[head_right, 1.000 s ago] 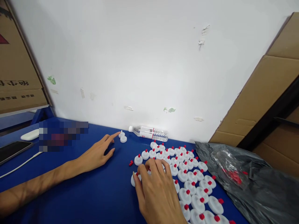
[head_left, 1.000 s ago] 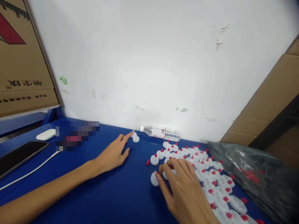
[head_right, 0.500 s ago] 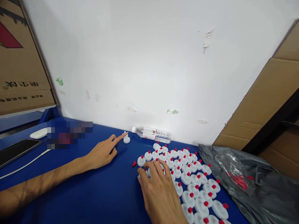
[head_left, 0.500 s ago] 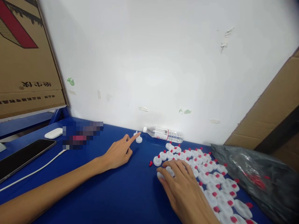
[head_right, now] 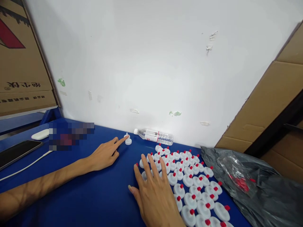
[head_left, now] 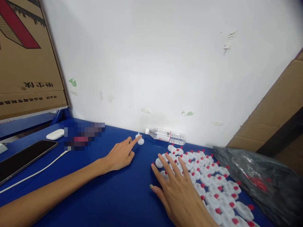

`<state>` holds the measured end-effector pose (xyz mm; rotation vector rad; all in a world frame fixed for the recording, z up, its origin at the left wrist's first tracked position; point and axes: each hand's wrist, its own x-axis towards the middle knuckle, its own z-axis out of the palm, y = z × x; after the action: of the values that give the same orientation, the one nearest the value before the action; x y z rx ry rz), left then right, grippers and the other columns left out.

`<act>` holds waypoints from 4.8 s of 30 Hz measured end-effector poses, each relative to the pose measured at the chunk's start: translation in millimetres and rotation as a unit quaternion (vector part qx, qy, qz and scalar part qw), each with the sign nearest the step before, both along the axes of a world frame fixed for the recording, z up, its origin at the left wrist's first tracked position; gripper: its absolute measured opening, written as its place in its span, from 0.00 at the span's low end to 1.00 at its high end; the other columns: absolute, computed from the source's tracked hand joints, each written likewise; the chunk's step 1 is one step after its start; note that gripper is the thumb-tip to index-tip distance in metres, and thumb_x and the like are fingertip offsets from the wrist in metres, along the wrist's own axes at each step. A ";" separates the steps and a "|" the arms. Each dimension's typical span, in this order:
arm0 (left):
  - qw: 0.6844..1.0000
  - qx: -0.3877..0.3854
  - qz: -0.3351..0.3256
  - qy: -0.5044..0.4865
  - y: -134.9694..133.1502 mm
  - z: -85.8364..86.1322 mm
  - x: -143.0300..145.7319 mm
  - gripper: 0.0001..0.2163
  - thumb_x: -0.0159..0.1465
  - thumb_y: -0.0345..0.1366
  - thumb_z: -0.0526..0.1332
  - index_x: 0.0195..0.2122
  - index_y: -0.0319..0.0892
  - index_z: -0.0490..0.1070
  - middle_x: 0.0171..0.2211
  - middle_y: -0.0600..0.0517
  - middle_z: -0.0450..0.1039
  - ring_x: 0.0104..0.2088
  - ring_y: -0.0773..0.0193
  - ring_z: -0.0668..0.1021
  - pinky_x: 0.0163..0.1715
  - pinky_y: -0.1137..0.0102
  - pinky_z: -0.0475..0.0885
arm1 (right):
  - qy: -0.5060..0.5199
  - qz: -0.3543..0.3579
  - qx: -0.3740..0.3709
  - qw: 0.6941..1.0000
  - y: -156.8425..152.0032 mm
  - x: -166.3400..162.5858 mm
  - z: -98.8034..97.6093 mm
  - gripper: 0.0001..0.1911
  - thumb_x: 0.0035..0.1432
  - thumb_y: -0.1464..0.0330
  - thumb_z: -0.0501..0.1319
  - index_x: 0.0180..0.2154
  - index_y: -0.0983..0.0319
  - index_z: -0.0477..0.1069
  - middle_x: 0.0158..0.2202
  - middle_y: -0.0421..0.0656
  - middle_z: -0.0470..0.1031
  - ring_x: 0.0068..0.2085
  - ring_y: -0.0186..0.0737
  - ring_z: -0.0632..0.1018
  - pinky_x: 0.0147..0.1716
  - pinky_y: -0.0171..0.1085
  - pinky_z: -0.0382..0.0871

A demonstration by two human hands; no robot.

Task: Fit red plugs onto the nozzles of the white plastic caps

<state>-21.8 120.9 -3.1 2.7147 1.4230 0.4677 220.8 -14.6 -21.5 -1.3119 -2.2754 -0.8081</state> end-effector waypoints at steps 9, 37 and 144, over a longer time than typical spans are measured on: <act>0.997 -0.005 -0.046 -0.060 -7.4 5.0 -1.5 0.16 0.75 0.40 0.62 0.61 0.42 0.69 0.49 0.47 0.76 0.38 0.60 0.81 0.41 0.60 0.80 | 0.063 0.052 -0.014 0.997 4.1 4.4 -7.6 0.11 0.66 0.66 0.65 0.50 0.55 0.76 0.60 0.47 0.77 0.66 0.55 0.71 0.68 0.62 0.51; 0.949 0.065 -0.248 -0.183 -74.1 14.5 15.7 0.16 0.68 0.29 0.60 0.56 0.46 0.65 0.46 0.53 0.79 0.42 0.63 0.83 0.42 0.72 0.76 | 0.279 0.164 -0.028 0.946 -11.9 7.8 46.2 0.06 0.73 0.72 0.60 0.44 0.55 0.74 0.38 0.32 0.83 0.38 0.32 0.83 0.67 0.38 0.53; 0.993 0.009 -0.102 -0.053 -7.3 16.9 -11.8 0.30 0.74 0.34 0.64 0.74 0.50 0.55 0.75 0.42 0.53 0.72 0.35 0.61 0.64 0.33 0.65 | 0.058 0.044 -0.230 0.970 -9.7 -10.2 34.4 0.34 0.74 0.46 0.51 0.71 0.57 0.63 0.68 0.54 0.67 0.72 0.65 0.61 0.67 0.72 0.55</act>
<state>-33.6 113.6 13.8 2.7628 1.1074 0.6016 210.6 -24.4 12.9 -1.3859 -2.4937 -0.1651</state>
